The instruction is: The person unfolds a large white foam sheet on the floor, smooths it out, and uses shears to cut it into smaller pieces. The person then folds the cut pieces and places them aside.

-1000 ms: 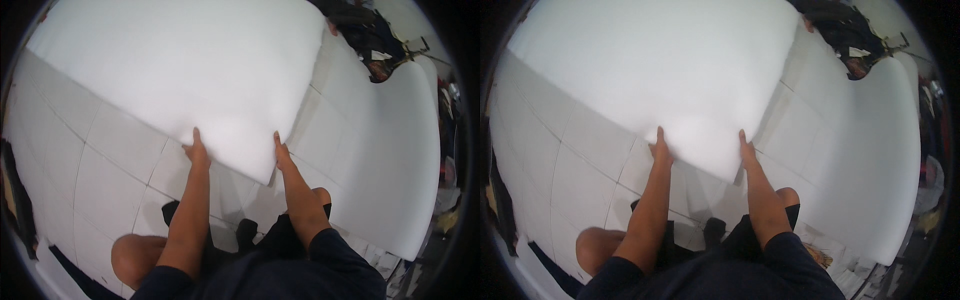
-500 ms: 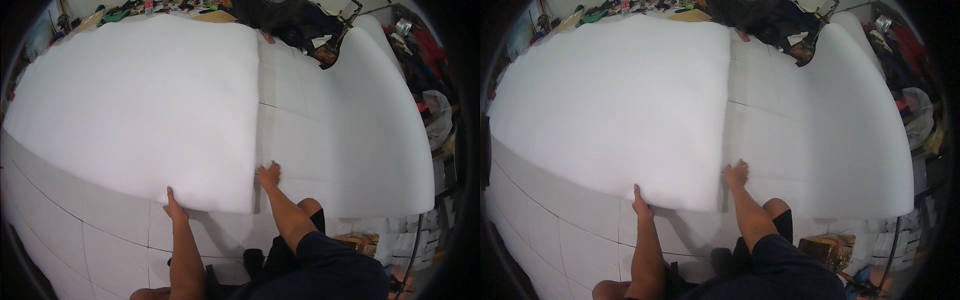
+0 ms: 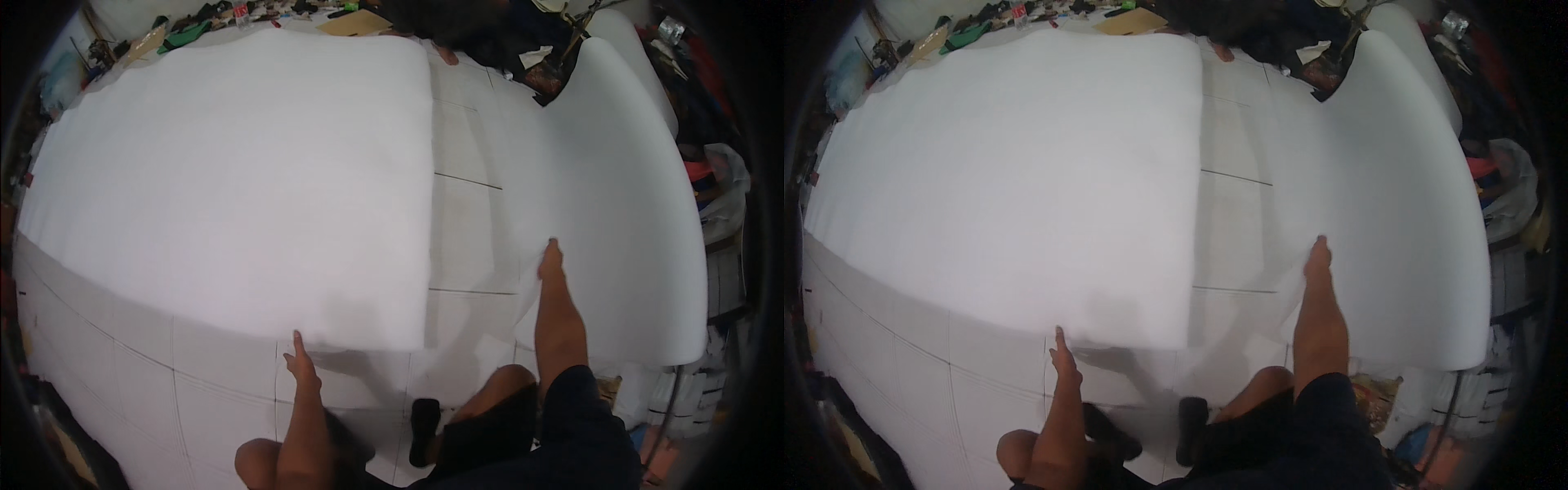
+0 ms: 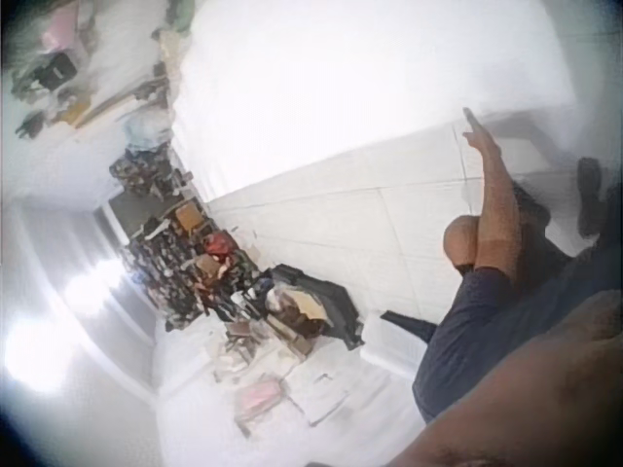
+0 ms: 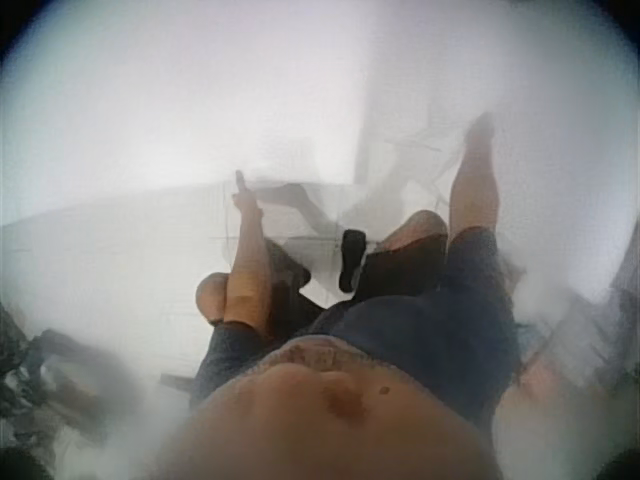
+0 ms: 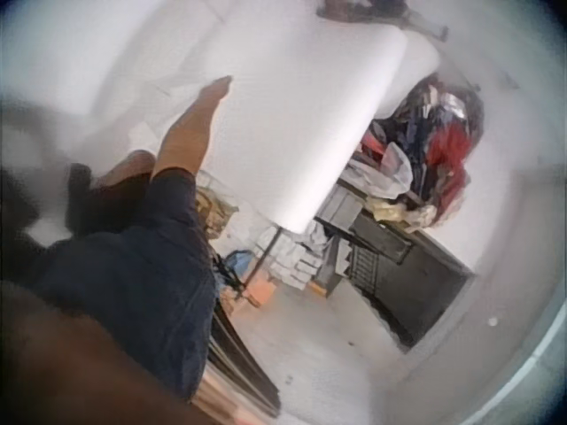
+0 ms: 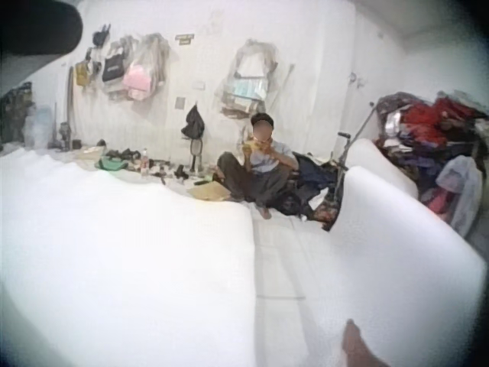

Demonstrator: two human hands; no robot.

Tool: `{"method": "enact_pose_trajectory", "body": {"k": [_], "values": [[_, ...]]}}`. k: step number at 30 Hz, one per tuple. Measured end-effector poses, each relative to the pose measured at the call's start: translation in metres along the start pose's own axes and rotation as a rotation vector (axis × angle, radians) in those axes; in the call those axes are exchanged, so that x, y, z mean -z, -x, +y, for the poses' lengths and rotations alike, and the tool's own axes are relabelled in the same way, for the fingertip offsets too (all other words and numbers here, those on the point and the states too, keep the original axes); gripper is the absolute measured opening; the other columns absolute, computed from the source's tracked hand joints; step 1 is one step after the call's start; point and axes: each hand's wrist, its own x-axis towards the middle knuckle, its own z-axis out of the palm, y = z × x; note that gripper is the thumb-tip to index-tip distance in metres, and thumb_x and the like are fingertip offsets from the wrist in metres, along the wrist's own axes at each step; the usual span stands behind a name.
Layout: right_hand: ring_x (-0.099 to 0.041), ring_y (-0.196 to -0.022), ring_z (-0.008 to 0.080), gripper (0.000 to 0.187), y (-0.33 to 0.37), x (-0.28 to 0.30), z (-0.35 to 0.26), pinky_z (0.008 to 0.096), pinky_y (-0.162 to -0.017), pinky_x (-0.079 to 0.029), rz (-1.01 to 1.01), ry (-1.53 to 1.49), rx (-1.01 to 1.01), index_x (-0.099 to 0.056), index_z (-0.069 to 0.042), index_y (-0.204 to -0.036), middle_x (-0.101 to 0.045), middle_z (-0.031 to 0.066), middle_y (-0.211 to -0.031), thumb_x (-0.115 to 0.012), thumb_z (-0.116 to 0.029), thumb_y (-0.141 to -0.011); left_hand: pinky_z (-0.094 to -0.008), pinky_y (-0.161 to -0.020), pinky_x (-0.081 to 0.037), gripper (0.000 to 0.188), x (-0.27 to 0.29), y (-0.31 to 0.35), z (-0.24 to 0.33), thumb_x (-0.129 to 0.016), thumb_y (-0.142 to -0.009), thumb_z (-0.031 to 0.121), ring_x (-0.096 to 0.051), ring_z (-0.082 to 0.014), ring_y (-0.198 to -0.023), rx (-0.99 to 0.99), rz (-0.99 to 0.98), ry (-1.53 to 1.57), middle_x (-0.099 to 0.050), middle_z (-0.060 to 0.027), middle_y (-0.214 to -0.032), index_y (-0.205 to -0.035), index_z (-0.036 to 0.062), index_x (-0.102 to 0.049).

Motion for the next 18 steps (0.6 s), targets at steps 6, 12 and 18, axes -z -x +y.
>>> {"method": "enact_pose_trajectory", "body": {"k": [6,12,18], "values": [[-0.058,-0.115,0.0323,0.069,0.019,0.164,-0.191,0.0434,-0.098,-0.048,0.117,-0.043,0.184,-0.051,0.009,-0.134,-0.058,0.0186,-0.133,-0.05,-0.05,-0.099,-0.0445,-0.107,-0.041,0.068,0.114,0.07,0.03,-0.074,-0.089,0.036,-0.049,-0.0396,-0.125,-0.352,-0.241,-0.52,-0.047,-0.027,-0.137,-0.137,-0.0067,-0.051],[-0.058,-0.117,0.0332,0.073,0.118,0.169,-0.285,0.0407,-0.101,-0.047,0.204,-0.073,0.098,-0.05,0.011,-0.135,-0.058,0.0201,-0.132,-0.044,-0.054,-0.101,-0.041,-0.103,-0.045,0.059,0.359,0.168,0.083,-0.07,-0.091,0.03,-0.058,-0.0335,-0.12,-0.238,-0.073,-0.44,-0.061,-0.0255,-0.127,-0.132,-0.0102,-0.054],[-0.058,-0.107,0.0274,0.076,0.259,0.113,-0.36,0.0373,-0.097,-0.046,-0.022,0.329,0.226,-0.054,0.007,-0.13,-0.06,0.0142,-0.124,-0.049,-0.061,-0.098,-0.0407,-0.089,-0.052,0.042,0.577,0.267,-0.019,-0.066,-0.093,0.029,-0.066,-0.0315,-0.097,-0.052,-0.159,-0.861,-0.069,-0.0207,-0.11,-0.116,-0.0056,-0.065]]}}
